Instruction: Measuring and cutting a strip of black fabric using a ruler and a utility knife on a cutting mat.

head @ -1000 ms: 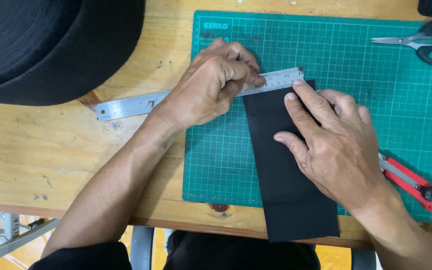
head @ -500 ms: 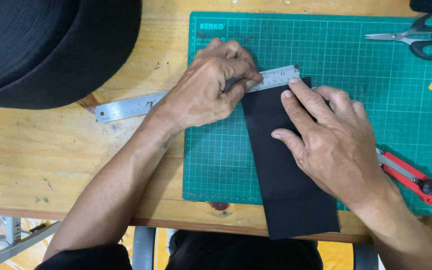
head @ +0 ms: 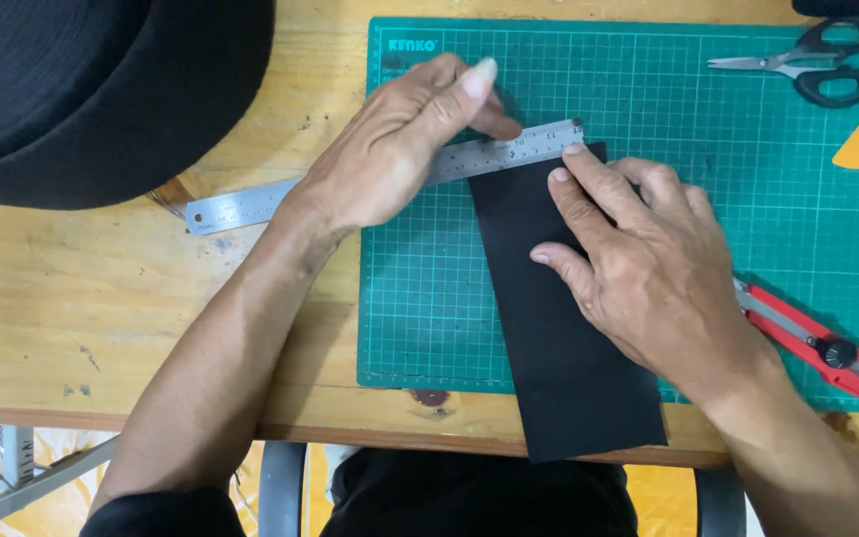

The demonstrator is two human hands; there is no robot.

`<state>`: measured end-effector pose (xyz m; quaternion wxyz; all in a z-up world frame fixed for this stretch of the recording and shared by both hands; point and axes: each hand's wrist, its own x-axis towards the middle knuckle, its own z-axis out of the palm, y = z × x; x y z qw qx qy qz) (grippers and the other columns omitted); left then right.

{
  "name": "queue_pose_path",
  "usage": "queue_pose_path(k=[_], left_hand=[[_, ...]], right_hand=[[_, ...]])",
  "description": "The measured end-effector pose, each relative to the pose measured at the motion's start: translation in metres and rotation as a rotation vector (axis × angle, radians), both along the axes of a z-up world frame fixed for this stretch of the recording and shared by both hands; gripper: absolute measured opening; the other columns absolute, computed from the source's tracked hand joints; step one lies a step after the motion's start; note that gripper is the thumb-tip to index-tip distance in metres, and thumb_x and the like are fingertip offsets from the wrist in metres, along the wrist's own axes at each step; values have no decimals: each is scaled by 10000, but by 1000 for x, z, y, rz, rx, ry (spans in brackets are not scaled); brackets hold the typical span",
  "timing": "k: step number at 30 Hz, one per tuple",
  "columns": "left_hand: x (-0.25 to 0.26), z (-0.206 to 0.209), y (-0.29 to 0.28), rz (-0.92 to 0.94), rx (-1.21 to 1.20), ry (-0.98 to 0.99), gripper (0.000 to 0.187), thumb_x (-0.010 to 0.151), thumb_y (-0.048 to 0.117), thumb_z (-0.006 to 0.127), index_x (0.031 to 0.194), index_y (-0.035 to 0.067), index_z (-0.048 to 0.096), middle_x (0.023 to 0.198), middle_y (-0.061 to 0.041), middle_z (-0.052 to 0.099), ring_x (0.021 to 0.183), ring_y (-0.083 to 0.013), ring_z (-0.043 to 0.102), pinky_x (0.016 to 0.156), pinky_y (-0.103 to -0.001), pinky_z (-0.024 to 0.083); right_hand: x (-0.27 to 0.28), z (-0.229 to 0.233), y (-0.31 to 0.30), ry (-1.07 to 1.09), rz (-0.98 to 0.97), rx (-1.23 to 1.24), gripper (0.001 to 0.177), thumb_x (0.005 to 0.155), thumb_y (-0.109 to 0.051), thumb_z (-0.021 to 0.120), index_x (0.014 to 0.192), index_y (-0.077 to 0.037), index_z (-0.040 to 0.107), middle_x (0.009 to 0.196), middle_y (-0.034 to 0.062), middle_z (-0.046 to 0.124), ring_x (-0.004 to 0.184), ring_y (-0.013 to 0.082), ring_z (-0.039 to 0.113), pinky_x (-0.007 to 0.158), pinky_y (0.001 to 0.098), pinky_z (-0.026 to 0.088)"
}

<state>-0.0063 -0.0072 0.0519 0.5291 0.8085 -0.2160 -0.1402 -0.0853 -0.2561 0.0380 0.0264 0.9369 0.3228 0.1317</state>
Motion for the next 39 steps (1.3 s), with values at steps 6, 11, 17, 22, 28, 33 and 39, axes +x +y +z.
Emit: queue_pose_path(k=[6,11,17,22,28,33,39], left_hand=[[-14,15,-13,-83,31,-33,1015,889,779,50,1303,82,660,1207,-146,764,1182,-294,701,1112,-487,372],[-18,11,-17,-164,89,-121,860,972,661,26,1296,64,553,1097,-150,747,1111,-303,668,1031,-448,368],[-23,1,-17,-190,87,-184,739,1035,567,76,1183,35,567,1035,-124,623,992,-277,566,955,-406,381],[-27,-6,-21,-215,37,-282,649,1092,486,185,922,46,631,837,-50,449,831,-200,438,859,-371,357],[-28,-10,-25,-189,67,-368,716,1097,480,226,1150,-22,734,946,-55,476,851,-193,451,854,-367,368],[-29,-10,-25,-196,151,-346,721,1098,492,211,1440,-22,584,950,-54,429,889,-203,454,875,-373,355],[-28,-16,-30,-173,199,-399,721,1098,495,213,1374,-8,651,1027,-77,471,890,-242,457,853,-409,381]], right_hand=[[0,2,1,-11,-5,-7,594,955,-506,734,1368,-80,714,1495,78,644,1161,281,610,751,407,535],[0,0,1,2,-19,-12,600,947,-511,732,1374,-90,708,1505,62,628,1150,275,601,739,409,536],[2,5,-4,67,-1,65,574,959,-434,731,1396,-64,691,1513,101,628,1193,310,612,798,435,548],[-4,43,-37,283,-13,376,476,1017,-128,683,1432,98,625,1524,317,561,1355,441,586,1055,507,522],[-30,40,-113,351,-380,50,335,1075,-216,643,1261,34,766,1152,223,771,981,341,735,825,436,568],[-55,13,-134,525,-542,-125,540,826,-456,750,1277,-163,699,1105,132,724,999,292,708,818,370,590],[-48,5,-143,558,-593,-98,447,799,-495,800,1083,-160,713,1015,63,733,919,249,710,732,344,589]])
